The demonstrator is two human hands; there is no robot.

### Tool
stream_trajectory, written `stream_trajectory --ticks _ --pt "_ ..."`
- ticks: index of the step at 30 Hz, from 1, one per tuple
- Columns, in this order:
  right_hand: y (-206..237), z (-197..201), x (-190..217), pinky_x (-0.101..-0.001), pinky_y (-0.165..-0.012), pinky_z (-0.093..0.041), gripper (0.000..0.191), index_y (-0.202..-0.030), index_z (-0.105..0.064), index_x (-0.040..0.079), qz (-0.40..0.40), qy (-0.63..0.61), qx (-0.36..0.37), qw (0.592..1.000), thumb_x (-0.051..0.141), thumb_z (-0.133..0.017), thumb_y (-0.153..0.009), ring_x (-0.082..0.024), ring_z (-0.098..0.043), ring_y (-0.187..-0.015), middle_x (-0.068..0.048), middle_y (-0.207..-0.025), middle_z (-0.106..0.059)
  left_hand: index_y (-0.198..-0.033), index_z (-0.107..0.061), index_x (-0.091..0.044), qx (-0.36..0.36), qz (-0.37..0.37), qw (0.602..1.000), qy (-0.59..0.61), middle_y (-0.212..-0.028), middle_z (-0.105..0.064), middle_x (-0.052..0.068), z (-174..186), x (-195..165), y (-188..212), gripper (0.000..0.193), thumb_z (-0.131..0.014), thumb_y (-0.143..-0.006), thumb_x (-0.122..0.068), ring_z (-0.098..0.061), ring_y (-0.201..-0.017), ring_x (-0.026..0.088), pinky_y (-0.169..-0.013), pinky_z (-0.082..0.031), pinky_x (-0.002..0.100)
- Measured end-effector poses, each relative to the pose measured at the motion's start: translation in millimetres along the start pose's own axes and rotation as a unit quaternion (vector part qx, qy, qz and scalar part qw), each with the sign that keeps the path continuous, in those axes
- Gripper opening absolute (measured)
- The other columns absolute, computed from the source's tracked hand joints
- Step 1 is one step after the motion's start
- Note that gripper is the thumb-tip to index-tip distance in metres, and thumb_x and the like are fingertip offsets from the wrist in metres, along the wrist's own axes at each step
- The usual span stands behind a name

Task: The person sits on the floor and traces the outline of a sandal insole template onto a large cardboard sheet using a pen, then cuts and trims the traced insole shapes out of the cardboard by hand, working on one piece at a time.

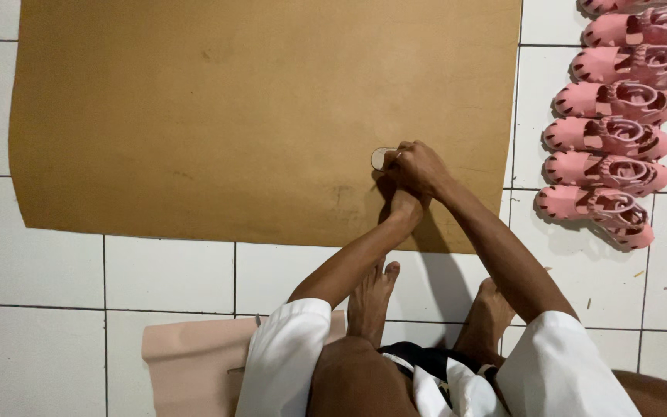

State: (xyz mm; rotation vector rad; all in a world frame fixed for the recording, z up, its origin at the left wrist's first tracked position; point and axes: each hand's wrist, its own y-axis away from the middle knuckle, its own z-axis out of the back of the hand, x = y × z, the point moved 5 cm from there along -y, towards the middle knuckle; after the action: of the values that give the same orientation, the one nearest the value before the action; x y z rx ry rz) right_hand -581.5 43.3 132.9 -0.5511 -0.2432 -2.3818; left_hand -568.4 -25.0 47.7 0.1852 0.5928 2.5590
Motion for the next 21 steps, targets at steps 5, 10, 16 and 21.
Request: stream_trajectory --ticks 5,10,16,21 --pt "-6.8 0.9 8.8 -0.0423 -0.070 -0.056 0.005 -0.082 -0.076 0.016 -0.007 0.024 -0.014 1.000 0.020 -0.075 -0.079 -0.029 -0.069 -0.079 -0.007 -0.083 -0.074 -0.137 -0.059 0.006 0.003 -0.002 1.000 0.001 -0.140 -0.057 0.030 -2.9 1.0 -1.4 0.048 -0.052 -0.100 -0.024 -0.050 -0.131 0.049 -0.107 -0.042 0.060" --pt "-17.8 -1.1 18.9 -0.0387 -0.078 -0.052 0.005 -0.088 -0.073 0.015 0.082 0.010 -0.022 0.996 0.016 -0.071 -0.083 -0.025 -0.067 -0.085 -0.006 -0.088 -0.074 -0.138 -0.059 0.005 0.009 -0.010 1.000 0.001 -0.141 -0.057 0.029 -7.9 0.3 -2.3 0.048 -0.051 -0.100 -0.025 -0.050 -0.132 0.049 -0.108 -0.041 0.061" --pt "-32.8 1.9 25.7 -0.0387 -0.079 -0.048 0.009 -0.090 -0.069 0.009 0.079 0.008 -0.043 0.996 0.016 -0.073 -0.086 -0.023 -0.068 -0.090 -0.004 -0.087 -0.075 -0.139 -0.058 0.004 0.011 -0.016 1.000 0.001 -0.142 -0.056 0.028 -11.6 2.1 -2.6 0.049 -0.050 -0.100 -0.026 -0.049 -0.133 0.048 -0.109 -0.039 0.062" --pt "-34.9 8.8 23.3 -0.0389 -0.081 -0.049 0.011 -0.089 -0.068 0.009 0.046 0.032 -0.055 0.997 0.016 -0.074 -0.082 -0.023 -0.067 -0.090 -0.004 -0.088 -0.076 -0.140 -0.058 0.003 0.017 -0.018 1.000 -0.002 -0.143 -0.056 0.027 -11.7 2.8 -4.4 0.050 -0.050 -0.100 -0.026 -0.049 -0.135 0.048 -0.111 -0.037 0.063"
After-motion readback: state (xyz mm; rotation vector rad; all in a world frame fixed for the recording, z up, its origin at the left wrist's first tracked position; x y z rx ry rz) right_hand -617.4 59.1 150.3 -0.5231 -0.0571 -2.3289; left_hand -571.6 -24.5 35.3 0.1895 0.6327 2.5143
